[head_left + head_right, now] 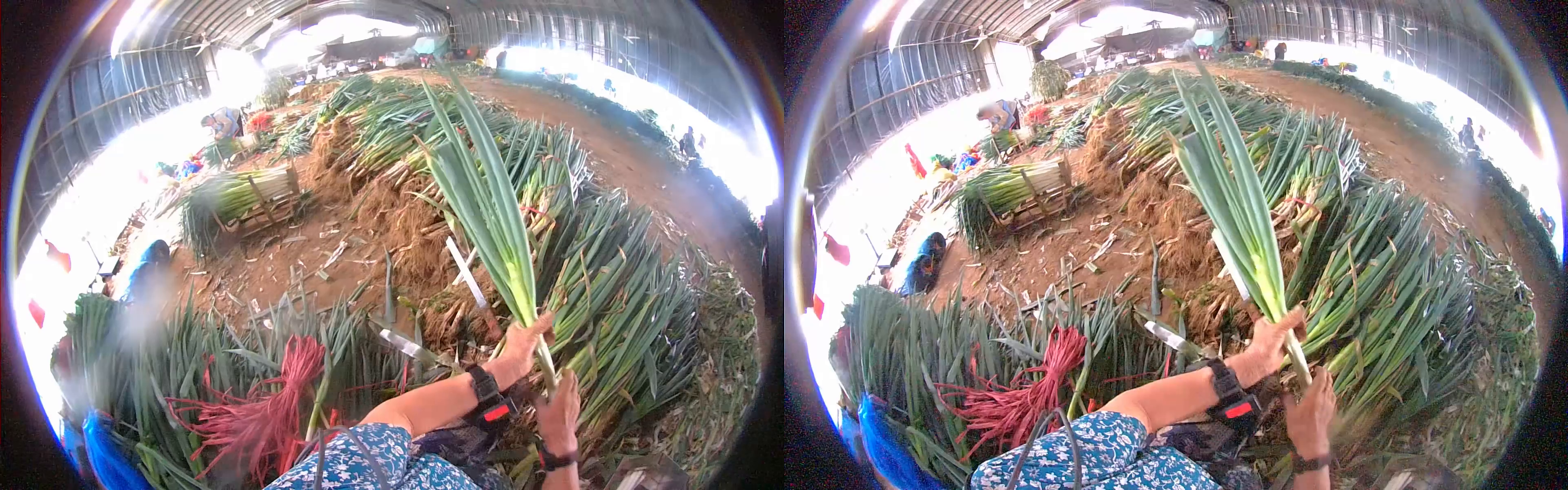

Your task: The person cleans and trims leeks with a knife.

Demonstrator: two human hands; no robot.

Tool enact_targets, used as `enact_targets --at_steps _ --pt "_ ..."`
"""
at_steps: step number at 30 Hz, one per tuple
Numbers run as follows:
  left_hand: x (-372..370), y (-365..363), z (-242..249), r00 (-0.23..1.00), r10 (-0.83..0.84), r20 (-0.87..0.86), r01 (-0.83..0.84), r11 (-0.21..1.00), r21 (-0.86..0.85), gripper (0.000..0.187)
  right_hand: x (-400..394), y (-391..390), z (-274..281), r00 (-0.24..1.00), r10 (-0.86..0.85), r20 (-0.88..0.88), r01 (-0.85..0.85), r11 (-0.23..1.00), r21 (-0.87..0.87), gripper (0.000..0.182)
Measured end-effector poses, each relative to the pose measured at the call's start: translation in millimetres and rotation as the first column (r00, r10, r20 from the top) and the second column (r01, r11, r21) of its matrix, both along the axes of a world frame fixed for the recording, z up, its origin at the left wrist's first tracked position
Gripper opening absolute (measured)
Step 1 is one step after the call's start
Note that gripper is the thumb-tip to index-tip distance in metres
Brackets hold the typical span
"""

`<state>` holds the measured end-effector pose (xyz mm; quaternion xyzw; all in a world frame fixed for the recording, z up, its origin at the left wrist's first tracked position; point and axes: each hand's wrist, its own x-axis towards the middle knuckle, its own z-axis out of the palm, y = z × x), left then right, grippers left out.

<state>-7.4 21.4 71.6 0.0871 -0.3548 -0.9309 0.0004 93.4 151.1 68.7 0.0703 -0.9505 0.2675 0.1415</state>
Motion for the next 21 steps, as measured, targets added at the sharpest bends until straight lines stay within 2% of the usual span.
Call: enact_targets --at_steps 1,2,4,5,8,10,11,14,17,21 --pt "4 7 1 0.999 -0.019 0.031 0.018 0.999 0.033 0.034 -8 2 -11 0.995 0.04 -0.096 -0.033 0.997 0.077 0.062" --pt "7 8 5 0.998 -0.063 -0.021 0.064 0.996 0.057 0.032 -14 3 -18 0.996 0.006 -0.093 -0.001 0.999 0.046 0.054" --pt "6 9 2 0.988 -0.14 0.058 0.136 0.988 0.072 0.03 -16 6 -32 0.995 -0.069 -0.069 0.069 0.998 -0.014 0.039" --pt "7 9 1 0.987 -0.153 0.058 0.148 0.985 0.084 0.03 -12 1 -29 0.99 -0.075 -0.119 0.071 0.997 -0.036 0.035" --pt "6 7 2 0.979 -0.184 0.083 0.176 0.979 0.1 0.031 -8 2 -30 0.994 -0.061 -0.088 0.068 0.994 0.084 0.039" --pt "6 4 6 0.968 -0.199 0.15 0.189 0.979 0.081 0.031 -11 4 -26 0.998 0.018 -0.066 -0.014 0.998 0.068 0.037" --pt "7 2 5 0.968 -0.221 0.116 0.212 0.974 0.085 0.032 -12 7 -26 0.997 0.057 -0.054 -0.054 0.997 0.059 0.037" --pt "9 -1 1 0.962 -0.272 0.005 0.27 0.958 0.098 0.032 -17 12 -30 0.969 0.122 -0.215 -0.149 0.982 -0.115 0.021" --pt "14 -6 6 0.944 -0.314 -0.104 0.324 0.941 0.101 0.031 -10 8 -6 0.979 0.168 0.118 -0.078 0.837 -0.542 0.014" --pt "17 -9 11 0.901 -0.389 -0.193 0.41 0.908 0.082 0.03 -8 9 -13 0.968 0.178 0.179 -0.026 0.776 -0.631 0.029"
